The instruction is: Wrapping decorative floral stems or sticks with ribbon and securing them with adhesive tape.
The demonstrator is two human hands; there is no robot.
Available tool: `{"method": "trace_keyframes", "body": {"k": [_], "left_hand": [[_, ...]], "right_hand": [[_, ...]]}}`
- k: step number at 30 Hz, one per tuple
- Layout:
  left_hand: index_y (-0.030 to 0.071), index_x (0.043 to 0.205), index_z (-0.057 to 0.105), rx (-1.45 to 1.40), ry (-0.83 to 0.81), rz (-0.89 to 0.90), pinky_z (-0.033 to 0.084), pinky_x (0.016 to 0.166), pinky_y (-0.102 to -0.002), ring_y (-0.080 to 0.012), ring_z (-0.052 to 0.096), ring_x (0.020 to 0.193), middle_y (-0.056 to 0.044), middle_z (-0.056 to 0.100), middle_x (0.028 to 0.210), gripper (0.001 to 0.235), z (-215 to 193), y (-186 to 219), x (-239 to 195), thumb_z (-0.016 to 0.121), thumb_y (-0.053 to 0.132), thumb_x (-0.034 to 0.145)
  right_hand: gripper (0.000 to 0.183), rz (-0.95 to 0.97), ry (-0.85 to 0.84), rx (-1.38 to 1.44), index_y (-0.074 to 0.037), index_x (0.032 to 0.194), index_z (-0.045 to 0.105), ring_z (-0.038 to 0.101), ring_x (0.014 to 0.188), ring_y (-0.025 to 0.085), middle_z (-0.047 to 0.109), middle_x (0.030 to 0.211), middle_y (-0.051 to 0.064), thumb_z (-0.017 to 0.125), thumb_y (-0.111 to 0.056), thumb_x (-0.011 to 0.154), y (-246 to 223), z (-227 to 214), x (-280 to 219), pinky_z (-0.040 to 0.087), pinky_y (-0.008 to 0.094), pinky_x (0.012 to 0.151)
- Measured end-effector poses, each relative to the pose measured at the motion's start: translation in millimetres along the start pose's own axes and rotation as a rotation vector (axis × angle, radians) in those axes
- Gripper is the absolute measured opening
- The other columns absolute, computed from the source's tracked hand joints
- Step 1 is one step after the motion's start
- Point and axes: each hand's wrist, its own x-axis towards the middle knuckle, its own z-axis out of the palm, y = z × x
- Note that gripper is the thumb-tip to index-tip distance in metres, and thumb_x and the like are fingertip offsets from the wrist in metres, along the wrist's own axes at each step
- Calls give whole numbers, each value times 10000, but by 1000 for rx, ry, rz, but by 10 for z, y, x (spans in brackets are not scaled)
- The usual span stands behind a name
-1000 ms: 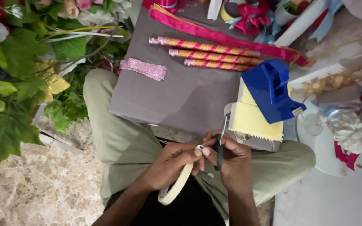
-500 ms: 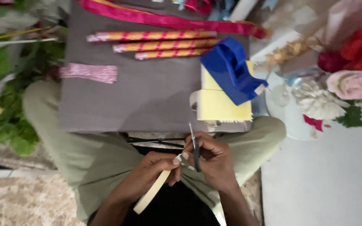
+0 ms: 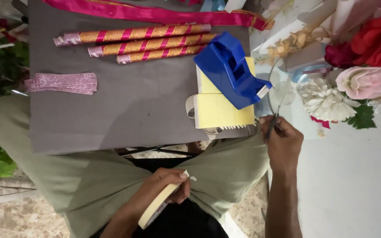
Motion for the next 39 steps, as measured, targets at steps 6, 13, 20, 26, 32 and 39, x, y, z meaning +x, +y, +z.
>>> {"method": "trace_keyframes", "body": {"k": [6,13,20,26,32,39], "left_hand": [[-37,709,706,1,30,24,411,611,-307,-178,529,611,-110,583,632,418,43,72,-22,539,251,960],[-25,690,697,-29,27,24,421,632,-320,-179,533,625,-99,565,620,412,18,54,-8,556,256,956],[-29,692,699,-6,38,26,414,632,-313,-182,546,626,-103,578,625,414,26,109,-55,554,262,949],[-46,749,701,-121,91,171,321,492,-269,-137,474,555,-89,568,617,367,-146,47,-89,528,206,953],[-154,923,731,-467,216,452,304,443,-226,-103,428,521,-296,743,1008,307,-497,70,-175,610,129,915],[20,1458,524,-417,290,563,218,386,-218,-90,356,451,-50,502,568,633,-780,493,-400,449,77,832]], "right_hand": [[129,175,13,12,-33,1015,768,516,633,66,680,779,29,754,-110,913,-96,116,204,387,184,565],[117,206,3,-77,-41,980,781,467,582,67,621,697,14,772,-136,913,-63,127,286,354,192,530],[103,224,0,-87,-26,973,777,491,596,74,679,776,30,759,-93,896,-102,127,283,369,188,530],[305,192,-6,-231,-5,1186,747,466,583,117,618,734,61,759,-190,943,-96,132,207,365,250,508],[201,-366,130,-385,186,1176,700,605,813,212,709,959,203,731,8,1089,230,-87,-54,548,307,772],[65,-396,96,-291,154,1073,664,631,787,205,692,932,196,716,165,1036,166,69,-589,497,275,726]]}}
